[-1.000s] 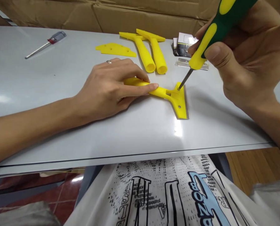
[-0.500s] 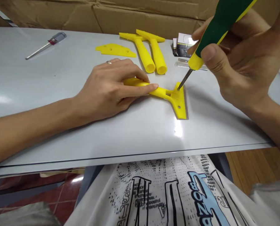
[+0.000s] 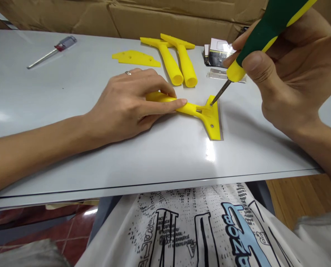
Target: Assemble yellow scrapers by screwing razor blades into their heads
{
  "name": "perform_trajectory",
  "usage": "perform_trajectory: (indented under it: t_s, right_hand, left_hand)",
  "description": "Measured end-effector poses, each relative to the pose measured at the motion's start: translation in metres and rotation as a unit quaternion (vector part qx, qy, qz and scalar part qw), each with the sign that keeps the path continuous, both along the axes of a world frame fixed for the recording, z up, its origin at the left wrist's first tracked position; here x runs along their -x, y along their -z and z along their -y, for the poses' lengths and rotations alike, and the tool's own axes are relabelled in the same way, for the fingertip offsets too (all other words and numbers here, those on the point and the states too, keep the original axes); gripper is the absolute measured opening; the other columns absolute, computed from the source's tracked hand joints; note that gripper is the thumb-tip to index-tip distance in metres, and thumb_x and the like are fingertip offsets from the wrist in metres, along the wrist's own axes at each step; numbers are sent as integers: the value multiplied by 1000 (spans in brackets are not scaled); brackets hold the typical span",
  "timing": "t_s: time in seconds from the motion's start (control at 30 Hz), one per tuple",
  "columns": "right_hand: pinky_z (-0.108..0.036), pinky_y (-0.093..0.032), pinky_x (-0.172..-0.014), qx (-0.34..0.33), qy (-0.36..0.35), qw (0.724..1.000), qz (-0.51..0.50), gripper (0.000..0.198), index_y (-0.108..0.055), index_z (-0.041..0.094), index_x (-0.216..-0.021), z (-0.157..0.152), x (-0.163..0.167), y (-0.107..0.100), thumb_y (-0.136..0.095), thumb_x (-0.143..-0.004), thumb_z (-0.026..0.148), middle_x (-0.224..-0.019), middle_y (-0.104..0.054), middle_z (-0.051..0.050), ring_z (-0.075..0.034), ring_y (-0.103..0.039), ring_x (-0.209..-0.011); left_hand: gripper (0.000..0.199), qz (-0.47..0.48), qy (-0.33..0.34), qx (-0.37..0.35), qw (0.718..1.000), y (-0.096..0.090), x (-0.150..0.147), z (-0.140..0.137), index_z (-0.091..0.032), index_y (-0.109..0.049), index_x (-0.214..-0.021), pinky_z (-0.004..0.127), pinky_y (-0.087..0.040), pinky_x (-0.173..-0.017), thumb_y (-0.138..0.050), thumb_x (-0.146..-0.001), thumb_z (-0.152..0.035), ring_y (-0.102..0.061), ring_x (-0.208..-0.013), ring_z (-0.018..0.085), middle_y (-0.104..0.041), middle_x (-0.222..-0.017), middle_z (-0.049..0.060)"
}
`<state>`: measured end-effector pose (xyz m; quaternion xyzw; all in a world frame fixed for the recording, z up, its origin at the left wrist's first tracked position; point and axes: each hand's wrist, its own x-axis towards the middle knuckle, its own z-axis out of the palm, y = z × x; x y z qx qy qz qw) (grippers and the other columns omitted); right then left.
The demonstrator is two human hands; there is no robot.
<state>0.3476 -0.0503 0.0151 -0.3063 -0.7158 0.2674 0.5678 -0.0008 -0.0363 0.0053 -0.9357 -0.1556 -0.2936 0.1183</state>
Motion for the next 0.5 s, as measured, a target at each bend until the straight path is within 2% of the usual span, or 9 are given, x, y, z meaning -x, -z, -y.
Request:
perform_trajectory:
  t_s: [0.07, 0.13, 0.2, 0.27, 0.33, 0.4, 0.43, 0.5]
  right_hand:
    - [-55, -85, -105, -7, 7, 1000, 8, 110, -54, 56, -169, -15, -1, 1, -94, -80, 106, -156, -80, 4, -39, -78, -161]
    - [-53, -85, -105, -61, 7, 998, 4, 113, -51, 54, -167, -31, -1, 1, -96, -78, 106, -152, -81, 5, -32, -88, -143]
    - [-49, -85, -102, -147, -12, 989, -1, 102, -51, 54, -161, -40, 0, -1, -98, -83, 99, -146, -83, 9, -23, -92, -122]
    - [-47, -84, -101, -204, -46, 978, 3, 85, -54, 52, -154, -33, 1, -9, -98, -92, 89, -135, -85, 12, -18, -91, -109]
    - [-50, -82, -110, -165, -64, 984, 33, 72, -58, 48, -149, -12, 2, -23, -98, -99, 80, -130, -87, 14, -17, -90, -111]
    - [-57, -74, -131, -48, -43, 994, 88, 62, -59, 43, -147, 14, 3, -38, -97, -106, 70, -137, -87, 14, -16, -89, -126]
    - [-58, -71, -136, -24, -36, 994, 99, 63, -60, 42, -144, 24, 4, -44, -100, -104, 70, -135, -87, 15, -15, -89, -127]
    - [-58, -70, -135, -10, -25, 997, 66, 70, -62, 39, -135, 33, 6, -49, -110, -92, 67, -127, -89, 13, -17, -89, -123]
  left_hand:
    - [29, -6, -9, 0, 1000, 0, 1, 0, -33, -87, -152, 45, -65, -103, -66, -132, -37, -80, -123, 26, -86, -140, 7]
    - [31, -8, -14, 26, 1000, 0, 0, 1, -34, -87, -153, 47, -64, -107, -63, -134, -39, -80, -127, 26, -86, -143, 7]
    - [31, 0, -8, 39, 999, -1, 0, 2, -35, -86, -155, 48, -63, -108, -63, -134, -38, -79, -127, 27, -86, -143, 7]
    - [30, 7, 4, 13, 1000, -1, -1, 3, -34, -86, -155, 45, -62, -103, -66, -132, -34, -79, -123, 26, -87, -141, 7]
    - [29, 6, 4, -15, 1000, -1, -1, 3, -33, -86, -155, 42, -60, -98, -68, -132, -31, -78, -120, 25, -87, -139, 8]
    - [29, -7, -3, -22, 1000, -1, 0, 1, -31, -86, -154, 41, -60, -98, -67, -132, -31, -78, -121, 24, -86, -139, 8]
    - [29, -14, -8, -17, 1000, -1, 0, 1, -30, -87, -153, 41, -60, -99, -66, -132, -33, -78, -122, 25, -86, -140, 8]
    - [32, -30, -16, -1, 999, -2, 0, 0, -29, -87, -152, 43, -61, -102, -63, -134, -38, -78, -124, 26, -84, -141, 9]
